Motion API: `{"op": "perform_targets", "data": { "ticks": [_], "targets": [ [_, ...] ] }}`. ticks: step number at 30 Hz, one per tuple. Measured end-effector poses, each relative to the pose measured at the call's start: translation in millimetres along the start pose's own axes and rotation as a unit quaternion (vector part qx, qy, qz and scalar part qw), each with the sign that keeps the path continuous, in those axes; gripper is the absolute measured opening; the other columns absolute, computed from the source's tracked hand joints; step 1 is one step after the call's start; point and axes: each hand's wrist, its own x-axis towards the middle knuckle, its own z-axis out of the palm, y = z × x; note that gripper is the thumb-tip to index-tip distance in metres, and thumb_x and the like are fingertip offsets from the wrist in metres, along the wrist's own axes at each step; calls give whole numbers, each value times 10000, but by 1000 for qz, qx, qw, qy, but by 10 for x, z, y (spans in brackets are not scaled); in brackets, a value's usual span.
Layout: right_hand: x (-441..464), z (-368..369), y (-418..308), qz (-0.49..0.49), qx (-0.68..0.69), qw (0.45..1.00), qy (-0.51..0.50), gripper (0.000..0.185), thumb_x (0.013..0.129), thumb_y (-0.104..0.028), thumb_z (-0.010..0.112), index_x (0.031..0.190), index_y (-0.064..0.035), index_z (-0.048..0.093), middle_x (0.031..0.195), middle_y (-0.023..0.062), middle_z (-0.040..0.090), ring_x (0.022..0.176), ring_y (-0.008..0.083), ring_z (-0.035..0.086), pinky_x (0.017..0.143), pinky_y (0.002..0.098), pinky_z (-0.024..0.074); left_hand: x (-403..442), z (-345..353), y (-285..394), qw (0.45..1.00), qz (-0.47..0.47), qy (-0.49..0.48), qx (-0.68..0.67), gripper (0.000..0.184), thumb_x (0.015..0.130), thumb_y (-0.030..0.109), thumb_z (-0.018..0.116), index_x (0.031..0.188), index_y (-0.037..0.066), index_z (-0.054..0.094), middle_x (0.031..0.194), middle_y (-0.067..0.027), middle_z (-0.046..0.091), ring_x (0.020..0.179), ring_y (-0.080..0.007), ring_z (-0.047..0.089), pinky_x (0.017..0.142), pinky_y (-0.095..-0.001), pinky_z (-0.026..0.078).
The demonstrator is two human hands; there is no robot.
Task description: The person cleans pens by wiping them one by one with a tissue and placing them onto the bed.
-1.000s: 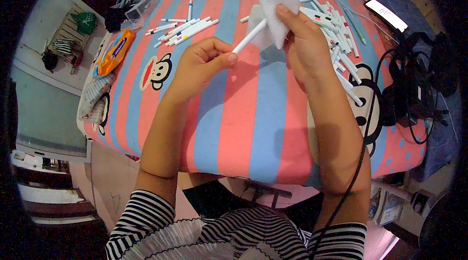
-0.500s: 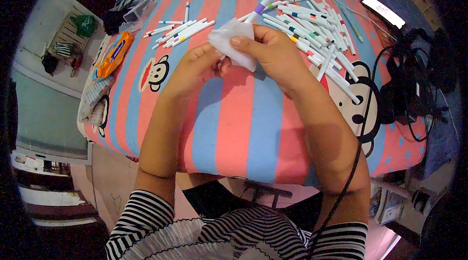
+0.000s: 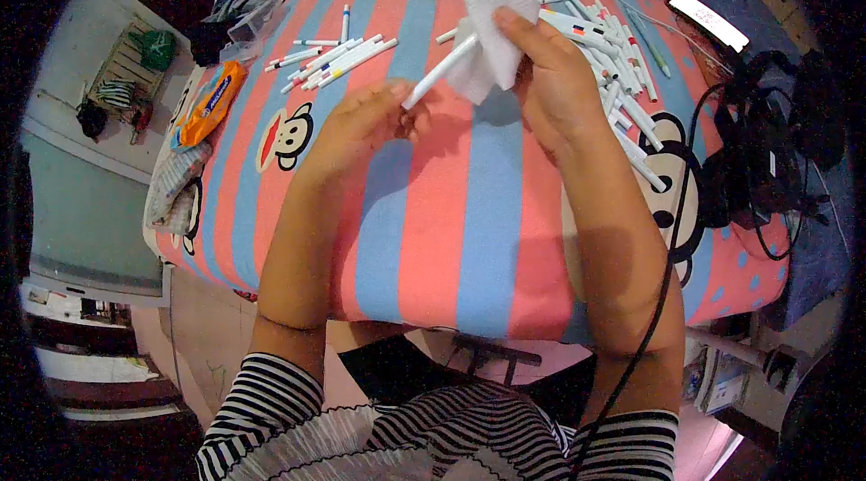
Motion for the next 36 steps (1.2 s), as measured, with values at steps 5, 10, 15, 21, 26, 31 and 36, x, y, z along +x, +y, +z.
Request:
{"op": "perform_targets", "data": {
  "ticks": [5,10,15,21,26,31,36],
  "targets": [
    [-4,-7,28,1,-63,998,18,322,838,-269,601,1044,-25,563,939,44,599,866,118,551,781,254,427,-8,74,32,994,34,81,72,186,838,222,570,891,44,576,730,-1,545,673,-83,497,642,-225,406],
    [-36,32,-11,0,-57,998,22,318,835,-252,603,1037,-9,562,934,48,599,842,115,551,763,247,428,4,18,10,993,32,72,91,194,861,240,543,860,51,588,678,24,511,625,-66,463,620,-211,384],
    [-14,19,-20,-9,-22,999,34,304,838,-235,597,1013,12,565,932,63,598,841,125,562,776,259,434,-9,-1,36,994,7,38,101,270,890,281,496,841,42,612,620,20,488,592,-64,434,579,-203,342],
    [5,-16,-11,-22,-25,999,31,319,840,-235,595,1028,20,555,947,69,595,867,133,558,788,266,434,-22,18,57,992,1,36,117,291,893,281,496,821,28,621,613,22,481,575,-63,422,559,-204,326],
    [46,-39,-28,-44,4,997,66,307,847,-222,591,1036,16,548,969,66,588,898,132,544,797,258,430,-15,18,31,991,-7,25,132,264,884,254,508,814,24,615,619,25,480,566,-61,416,555,-204,327],
    [54,-76,-38,-39,49,997,45,292,847,-184,592,1053,15,535,989,65,583,912,133,543,817,248,428,-26,25,35,991,-19,7,132,248,881,236,508,794,25,603,626,26,484,570,-59,423,556,-205,333],
    [-24,51,-51,-22,36,999,29,278,844,-165,594,1058,3,535,1006,62,576,920,138,545,836,259,430,-36,44,56,993,-16,11,119,245,883,232,506,778,28,591,629,25,484,569,-62,418,558,-207,332]
  ]
}}
